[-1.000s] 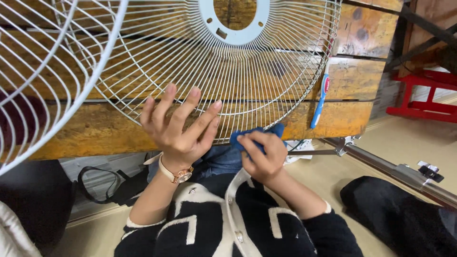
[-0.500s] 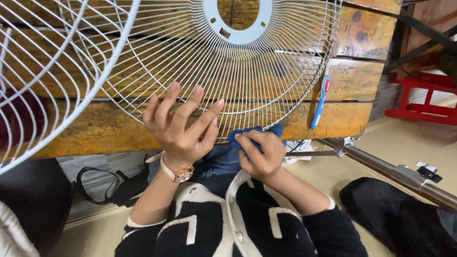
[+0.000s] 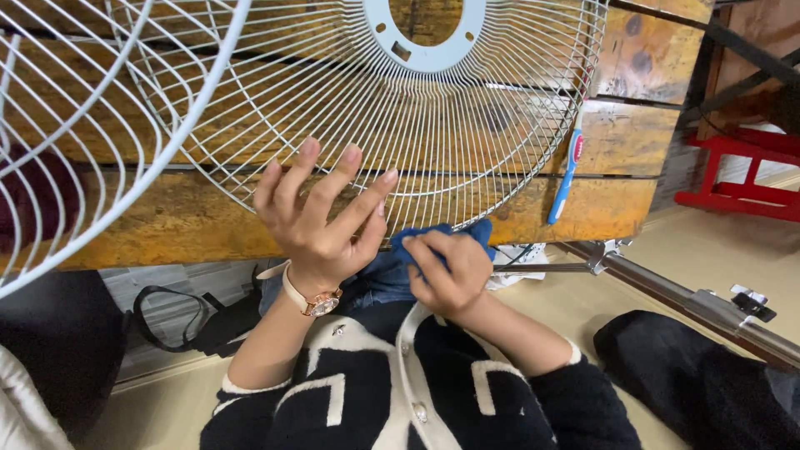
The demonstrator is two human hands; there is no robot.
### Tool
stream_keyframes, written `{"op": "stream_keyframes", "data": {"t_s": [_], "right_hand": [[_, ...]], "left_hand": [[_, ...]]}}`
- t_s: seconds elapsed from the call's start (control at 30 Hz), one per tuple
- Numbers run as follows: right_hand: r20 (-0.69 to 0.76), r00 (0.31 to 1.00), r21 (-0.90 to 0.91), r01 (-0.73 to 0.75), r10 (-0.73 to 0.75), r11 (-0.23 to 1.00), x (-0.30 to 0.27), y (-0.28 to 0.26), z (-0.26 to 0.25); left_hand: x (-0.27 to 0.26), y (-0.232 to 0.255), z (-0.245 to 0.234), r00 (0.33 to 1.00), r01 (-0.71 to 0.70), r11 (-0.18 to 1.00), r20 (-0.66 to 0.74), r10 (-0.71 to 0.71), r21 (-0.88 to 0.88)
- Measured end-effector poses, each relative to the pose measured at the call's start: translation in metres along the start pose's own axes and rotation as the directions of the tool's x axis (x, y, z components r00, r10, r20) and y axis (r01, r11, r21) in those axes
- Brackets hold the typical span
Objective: Clean the central hub of a fan guard using a toothbrush and a cloth
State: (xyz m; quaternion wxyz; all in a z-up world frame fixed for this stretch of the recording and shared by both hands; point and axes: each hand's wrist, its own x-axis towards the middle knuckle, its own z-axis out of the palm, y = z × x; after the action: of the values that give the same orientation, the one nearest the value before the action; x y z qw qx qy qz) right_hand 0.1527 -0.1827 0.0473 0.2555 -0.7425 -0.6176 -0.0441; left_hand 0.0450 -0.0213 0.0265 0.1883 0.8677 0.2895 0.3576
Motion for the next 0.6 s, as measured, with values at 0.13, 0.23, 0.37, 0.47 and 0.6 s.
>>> {"op": "stream_keyframes", "data": {"t_s": [0.13, 0.23, 0.37, 0.47, 0.6], "right_hand": [[-0.112, 0.991, 0.012, -0.067, 0.068, 0.998, 0.044, -0.001, -0.007], [-0.119, 0.987, -0.004, -0.113, 0.112, 0.994, 0.056, -0.006, -0.008], [-0.061, 0.997, -0.007, -0.048, 0.047, 0.999, 0.025, -0.015, -0.006], [0.02, 1.0, 0.035, -0.02, 0.019, 0.999, -0.003, -0.013, -0.001], [-0.102, 0.995, -0.006, -0.02, 0.02, 1.0, 0.033, -0.007, 0.0]], "left_hand": [[0.001, 0.002, -0.002, 1.0, 0.014, 1.0, 0.014, -0.014, -0.017], [0.006, 0.006, -0.009, 0.999, 0.013, 1.0, 0.033, -0.013, -0.019], [0.005, 0.003, -0.006, 1.0, -0.003, 1.0, 0.017, 0.003, -0.011], [0.006, 0.003, -0.008, 1.0, -0.006, 1.0, 0.026, 0.006, -0.011], [0.001, 0.003, -0.004, 1.0, 0.005, 1.0, 0.027, -0.004, -0.018]]}}
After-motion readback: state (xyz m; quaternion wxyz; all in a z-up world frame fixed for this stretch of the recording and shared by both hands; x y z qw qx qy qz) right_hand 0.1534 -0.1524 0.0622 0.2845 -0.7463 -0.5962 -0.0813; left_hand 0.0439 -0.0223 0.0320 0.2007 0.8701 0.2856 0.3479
